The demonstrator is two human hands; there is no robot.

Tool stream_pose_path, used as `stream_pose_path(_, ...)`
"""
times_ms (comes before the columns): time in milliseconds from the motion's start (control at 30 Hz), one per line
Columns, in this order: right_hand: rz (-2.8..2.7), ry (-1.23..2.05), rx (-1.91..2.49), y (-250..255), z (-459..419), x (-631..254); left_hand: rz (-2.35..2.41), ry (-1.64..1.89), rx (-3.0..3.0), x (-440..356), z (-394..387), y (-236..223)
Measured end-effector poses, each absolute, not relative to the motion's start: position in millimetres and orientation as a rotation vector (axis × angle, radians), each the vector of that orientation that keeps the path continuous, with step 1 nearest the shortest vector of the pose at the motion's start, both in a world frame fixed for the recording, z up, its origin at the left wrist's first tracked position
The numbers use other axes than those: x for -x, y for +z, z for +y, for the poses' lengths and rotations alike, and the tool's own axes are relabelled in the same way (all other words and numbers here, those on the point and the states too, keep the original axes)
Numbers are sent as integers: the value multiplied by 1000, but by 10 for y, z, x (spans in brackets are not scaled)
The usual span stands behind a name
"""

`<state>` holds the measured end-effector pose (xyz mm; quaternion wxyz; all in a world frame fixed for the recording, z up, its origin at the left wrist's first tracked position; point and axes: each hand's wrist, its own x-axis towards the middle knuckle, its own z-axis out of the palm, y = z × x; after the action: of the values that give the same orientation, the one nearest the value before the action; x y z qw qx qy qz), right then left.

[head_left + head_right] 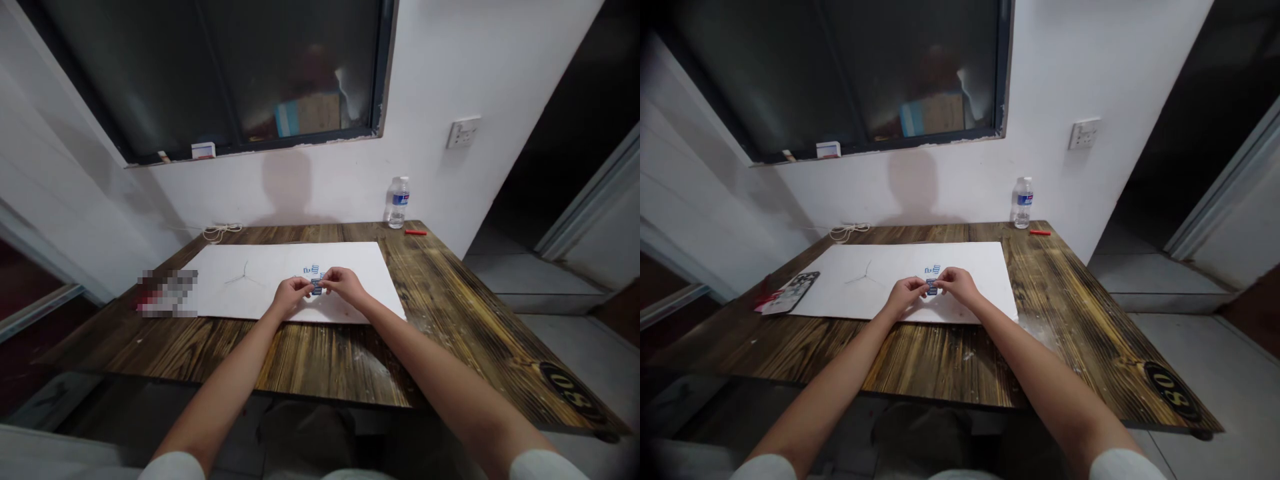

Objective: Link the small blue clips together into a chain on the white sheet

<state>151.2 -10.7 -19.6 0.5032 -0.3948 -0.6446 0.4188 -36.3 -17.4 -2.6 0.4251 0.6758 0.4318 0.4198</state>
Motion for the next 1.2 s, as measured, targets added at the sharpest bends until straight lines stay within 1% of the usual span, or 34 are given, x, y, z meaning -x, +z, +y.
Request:
stream_pose_path(400,-1604,960,1002,-231,-117,-1472,1057,997,-1741,377,-185,-4)
stream_pose_path(567,-1542,970,971,-204,-107,-1505,1112,1088,-1678,362,-181,-7)
stream_pose_path(700,-1584,716,1152,-174,-114,-1589,1175,1215,-1566,356,-153,-32)
stream_pose_path(833,-1840,342,1351,-157,-152,-1647,1223,1286,-1509,368,-126,-46)
stream_pose_path(900,-2005,212,1393,-172,-170,-1638,1232,1296,-1499,374,-122,-42)
stream_pose_path(1033,-2264,112,1442,-250,-178,-1571,1224,1301,-1502,383,-125,-29)
stream_pose_path(1200,-2388,119,1474,-260,-183,-1530,1231,1309,-1490,386,-121,-29)
